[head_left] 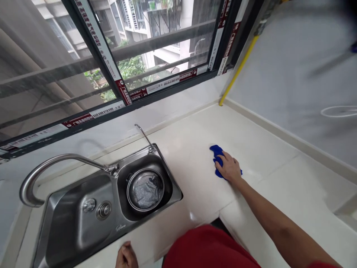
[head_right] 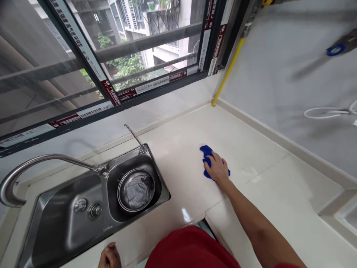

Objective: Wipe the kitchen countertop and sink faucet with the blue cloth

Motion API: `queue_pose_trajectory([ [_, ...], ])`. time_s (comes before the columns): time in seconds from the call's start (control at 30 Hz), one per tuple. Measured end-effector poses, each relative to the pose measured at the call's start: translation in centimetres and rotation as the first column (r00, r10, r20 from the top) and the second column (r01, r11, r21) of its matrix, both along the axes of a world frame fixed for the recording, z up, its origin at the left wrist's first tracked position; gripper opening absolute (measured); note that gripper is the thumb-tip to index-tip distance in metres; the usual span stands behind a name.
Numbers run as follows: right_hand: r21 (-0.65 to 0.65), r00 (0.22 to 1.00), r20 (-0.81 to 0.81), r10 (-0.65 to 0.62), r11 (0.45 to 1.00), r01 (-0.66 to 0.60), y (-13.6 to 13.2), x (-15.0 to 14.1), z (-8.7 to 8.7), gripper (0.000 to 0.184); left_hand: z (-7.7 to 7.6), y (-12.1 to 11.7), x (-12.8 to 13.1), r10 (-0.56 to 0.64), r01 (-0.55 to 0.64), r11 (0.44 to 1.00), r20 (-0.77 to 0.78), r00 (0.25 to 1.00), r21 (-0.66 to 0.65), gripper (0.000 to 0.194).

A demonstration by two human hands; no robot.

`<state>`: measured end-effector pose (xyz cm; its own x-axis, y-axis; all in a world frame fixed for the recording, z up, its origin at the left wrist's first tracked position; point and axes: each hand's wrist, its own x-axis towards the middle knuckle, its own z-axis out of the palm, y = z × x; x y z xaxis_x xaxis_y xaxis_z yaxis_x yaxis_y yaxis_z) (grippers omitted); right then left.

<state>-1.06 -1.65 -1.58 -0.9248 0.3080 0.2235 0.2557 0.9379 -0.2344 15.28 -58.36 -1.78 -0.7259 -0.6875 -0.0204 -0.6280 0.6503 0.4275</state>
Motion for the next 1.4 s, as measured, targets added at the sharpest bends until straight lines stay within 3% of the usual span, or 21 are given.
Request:
queue_pose_trajectory([
  [0.17,0.053,0.994,-0.010,-0.112,0.992,0.112,2.0,6.3,-0.3,0.046,-0.3,0.1,0.0,-0.002,-0.001,0.998,-0.041,0.999,-0.067,0.045],
  [0.27,0.089,0.985,-0.022,-0.169,0.981,0.170,0.3,8.8,-0.3,0.046,-0.3,0.2,-0.1,0.001,-0.006,0.994,-0.051,0.999,-0.105,0.044],
  [0.4,0.077,0.983,-0.049,-0.176,0.981,0.179,-4.0,10.3,0.1,0.047,0.0,0.4,-0.3,-0.019,0.005,0.988,-0.089,0.996,-0.154,0.046],
  [0.57,-0.040,1.000,-0.029,0.000,0.999,-0.001,-9.1,10.2,0.7,0.053,0.3,0.4,-0.4,-0.044,0.029,0.987,-0.089,0.995,-0.159,0.040],
  [0.8,-0.168,0.974,-0.027,0.223,0.960,-0.224,-14.3,10.9,0.9,0.058,0.9,0.6,-0.2,-0.036,0.031,0.992,-0.040,0.999,-0.120,0.039],
  [1.1,-0.203,0.920,0.010,0.392,0.901,-0.382,-19.4,12.0,1.0,0.055,1.0,1.0,0.4,-0.114,0.108,0.991,-0.072,0.991,-0.085,0.040],
  [1.4,-0.117,0.799,0.033,0.600,0.797,-0.593,-29.4,12.9,1.4,0.047,0.1,1.1,1.2,-0.200,0.203,0.979,-0.166,0.966,-0.001,0.043],
])
